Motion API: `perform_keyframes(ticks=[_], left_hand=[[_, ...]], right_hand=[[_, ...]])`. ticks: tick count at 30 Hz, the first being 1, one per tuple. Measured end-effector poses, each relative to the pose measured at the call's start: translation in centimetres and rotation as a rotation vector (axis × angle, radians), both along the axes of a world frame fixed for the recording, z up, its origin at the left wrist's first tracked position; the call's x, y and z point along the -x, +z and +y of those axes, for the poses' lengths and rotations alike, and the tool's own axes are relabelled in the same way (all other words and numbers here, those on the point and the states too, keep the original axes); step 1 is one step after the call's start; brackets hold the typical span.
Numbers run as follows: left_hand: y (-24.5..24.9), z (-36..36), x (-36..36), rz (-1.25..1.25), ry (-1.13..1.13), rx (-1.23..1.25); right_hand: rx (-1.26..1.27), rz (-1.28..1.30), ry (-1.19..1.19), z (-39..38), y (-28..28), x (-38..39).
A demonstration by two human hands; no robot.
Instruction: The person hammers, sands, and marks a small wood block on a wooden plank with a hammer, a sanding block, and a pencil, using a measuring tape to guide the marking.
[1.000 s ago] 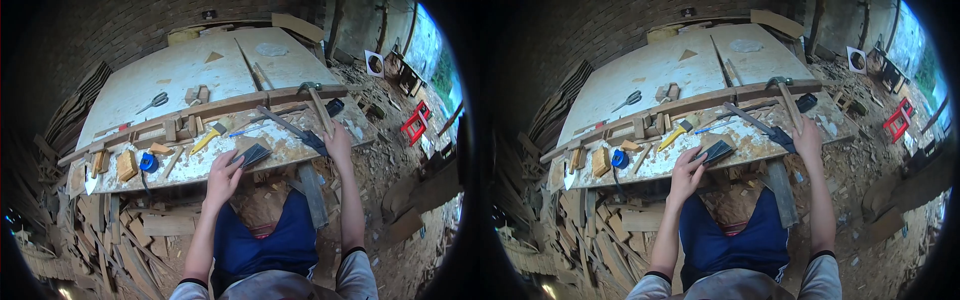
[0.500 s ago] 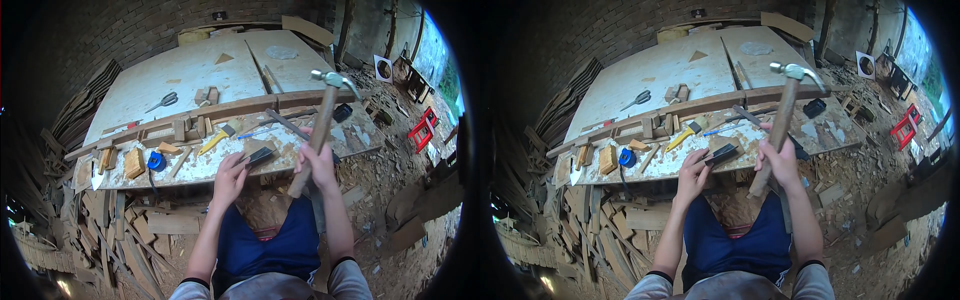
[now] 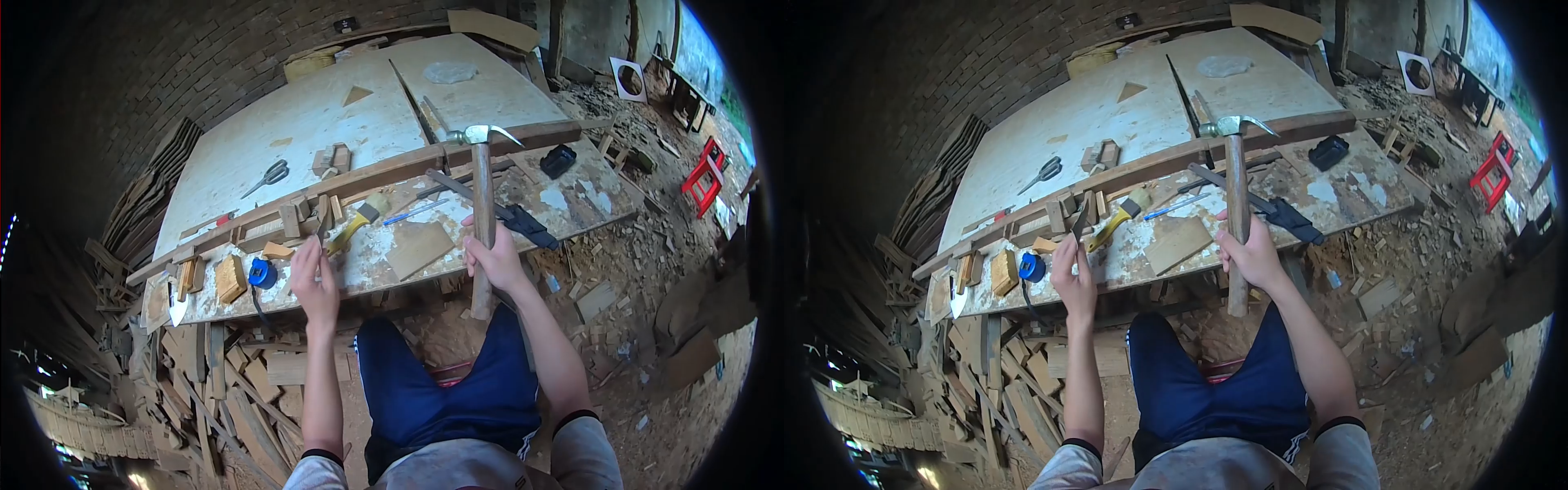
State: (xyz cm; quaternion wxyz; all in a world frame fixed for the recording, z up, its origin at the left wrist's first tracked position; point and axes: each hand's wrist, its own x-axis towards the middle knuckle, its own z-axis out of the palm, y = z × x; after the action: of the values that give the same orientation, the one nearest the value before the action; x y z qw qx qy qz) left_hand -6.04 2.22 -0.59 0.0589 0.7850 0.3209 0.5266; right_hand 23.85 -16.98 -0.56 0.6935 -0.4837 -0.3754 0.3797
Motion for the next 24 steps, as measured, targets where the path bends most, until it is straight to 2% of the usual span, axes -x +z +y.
perform_keyframes(ticks=[2, 5, 8, 9, 13, 17, 24], left_hand=[[1.1, 1.1, 0.4, 0.187, 0.029, 0.033], [-0.2, 2.6, 1.1, 0.43, 0.091, 0.09], [1.1, 0.6, -0.7, 0.377, -0.039, 0.172], [0.9, 0.2, -1.5, 0.276, -0.018, 0.195], [1.3, 0.6, -3.6, 0.299, -0.048, 0.167], [1.6, 1.9, -5.5, 0.482, 0.041, 0.159], [1.6, 3.2, -7.2, 0.584, 0.15, 0.098]], right_hand=[[0.01, 0.002, -0.003, -0.1, -0.1, -0.1], [0.048, -0.043, -0.026, 0.0, -0.1, 0.0], [0.097, -0.118, -0.025, -0.5, 0.4, 0.3], [0.1, -0.154, -0.017, -0.6, 0.6, 0.3], [0.138, -0.264, -0.012, -0.8, 0.4, 0.6], [0.157, -0.354, -0.022, -1.0, 0.5, 0.5], [0.143, -0.356, -0.024, -0.9, 0.1, 0.4]])
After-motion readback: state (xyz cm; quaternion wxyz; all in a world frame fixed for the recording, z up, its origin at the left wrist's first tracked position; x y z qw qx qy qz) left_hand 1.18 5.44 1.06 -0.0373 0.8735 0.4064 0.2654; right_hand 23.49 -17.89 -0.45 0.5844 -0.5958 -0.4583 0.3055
